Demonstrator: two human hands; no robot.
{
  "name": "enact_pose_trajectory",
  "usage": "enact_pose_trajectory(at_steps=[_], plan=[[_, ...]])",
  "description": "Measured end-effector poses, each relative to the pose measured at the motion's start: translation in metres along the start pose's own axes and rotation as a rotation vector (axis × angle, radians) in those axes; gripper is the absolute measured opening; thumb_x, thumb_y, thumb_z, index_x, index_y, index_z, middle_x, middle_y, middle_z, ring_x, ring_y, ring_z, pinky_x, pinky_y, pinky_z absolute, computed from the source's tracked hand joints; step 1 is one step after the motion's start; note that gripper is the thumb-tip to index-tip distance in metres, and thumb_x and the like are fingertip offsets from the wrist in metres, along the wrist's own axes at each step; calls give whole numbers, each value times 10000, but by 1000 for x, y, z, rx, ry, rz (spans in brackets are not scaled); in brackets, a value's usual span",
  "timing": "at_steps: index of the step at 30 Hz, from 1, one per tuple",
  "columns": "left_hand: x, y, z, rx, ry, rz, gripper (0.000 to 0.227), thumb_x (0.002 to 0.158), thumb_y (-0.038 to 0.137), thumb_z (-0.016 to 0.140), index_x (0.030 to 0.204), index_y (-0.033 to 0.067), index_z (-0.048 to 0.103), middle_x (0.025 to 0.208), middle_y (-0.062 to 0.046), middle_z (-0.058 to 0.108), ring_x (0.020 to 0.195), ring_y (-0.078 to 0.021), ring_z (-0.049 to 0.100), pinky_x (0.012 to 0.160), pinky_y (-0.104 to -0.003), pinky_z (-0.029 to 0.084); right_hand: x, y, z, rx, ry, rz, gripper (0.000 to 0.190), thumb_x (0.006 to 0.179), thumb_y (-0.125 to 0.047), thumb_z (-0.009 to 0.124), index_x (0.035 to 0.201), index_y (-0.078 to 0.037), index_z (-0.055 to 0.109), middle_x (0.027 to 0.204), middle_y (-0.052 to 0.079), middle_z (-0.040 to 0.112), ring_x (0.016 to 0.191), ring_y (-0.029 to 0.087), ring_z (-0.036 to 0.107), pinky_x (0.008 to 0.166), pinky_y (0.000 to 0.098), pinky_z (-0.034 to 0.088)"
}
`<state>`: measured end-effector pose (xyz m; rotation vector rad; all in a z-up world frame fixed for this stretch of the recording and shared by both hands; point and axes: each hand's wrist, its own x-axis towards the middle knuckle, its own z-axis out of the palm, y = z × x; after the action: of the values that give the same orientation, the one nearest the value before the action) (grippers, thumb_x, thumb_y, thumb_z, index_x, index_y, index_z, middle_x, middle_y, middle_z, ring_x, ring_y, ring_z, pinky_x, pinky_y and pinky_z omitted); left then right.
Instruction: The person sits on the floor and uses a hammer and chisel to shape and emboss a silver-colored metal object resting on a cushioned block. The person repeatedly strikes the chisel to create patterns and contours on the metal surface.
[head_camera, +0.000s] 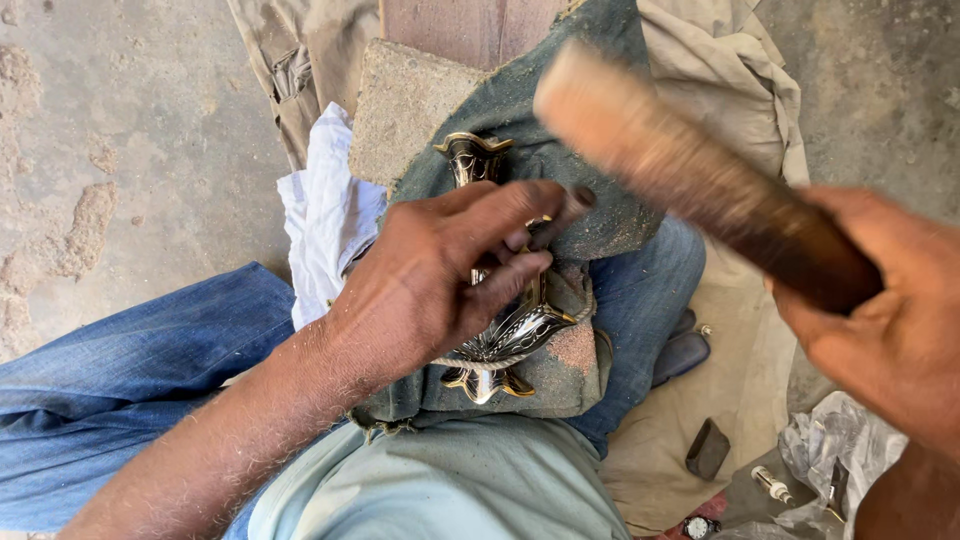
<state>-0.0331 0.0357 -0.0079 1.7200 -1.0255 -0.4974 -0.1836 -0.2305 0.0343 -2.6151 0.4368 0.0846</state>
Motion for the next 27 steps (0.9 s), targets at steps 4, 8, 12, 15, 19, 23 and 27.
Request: enact_pose_trajectory(at_steps=[4,8,12,15,19,23,27], plan=[[-7,-1,4,-10,37,-106,392,972,108,747,1322,98,573,992,-86,690,835,-224,733,702,-344,622,-5,13,3,236,82,152,424,955,13,715,1350,-25,567,776,99,642,548,161,594,515,291,472],[2,3,2,97,-37,8,381,983,102,737,1329,105,578,1074,-108,706,901,-236,747,749,-359,623,-21,13,7,39,49,20,396,824,123,727,1198,43,623,865,135,690,707,181,665,650,298,532],[20,1,2,156,-177,86,374,969,120,710,1330,118,611,997,-116,718,868,-249,748,755,-370,633,-50,23,44,232,179,80,276,840,90,743,1063,13,600,923,96,712,822,131,700,769,262,571],[29,5,0,166,-316,110,398,949,64,631,1335,156,645,950,-128,723,827,-244,765,739,-391,621,-85,44,98,437,369,144,295,856,85,761,1085,4,593,968,77,703,870,113,688,832,258,588],[33,9,-3,323,-387,301,414,950,44,585,1311,208,701,968,-167,737,849,-298,757,767,-411,617,-114,52,150,584,553,149,279,891,157,765,1009,-3,570,1008,97,666,899,133,637,868,279,574],[30,10,-2,283,-409,261,369,1000,37,603,1329,196,655,1041,-94,756,924,-281,739,744,-378,622,-114,35,162,428,573,210,345,782,207,773,1006,21,589,932,122,650,877,183,655,810,340,555],[3,4,0,90,-8,235,365,981,34,695,1324,94,582,1191,-122,738,1046,-288,732,819,-329,653,-105,32,145,970,607,146,349,880,230,730,1081,-3,567,1001,112,646,972,170,651,918,326,577]])
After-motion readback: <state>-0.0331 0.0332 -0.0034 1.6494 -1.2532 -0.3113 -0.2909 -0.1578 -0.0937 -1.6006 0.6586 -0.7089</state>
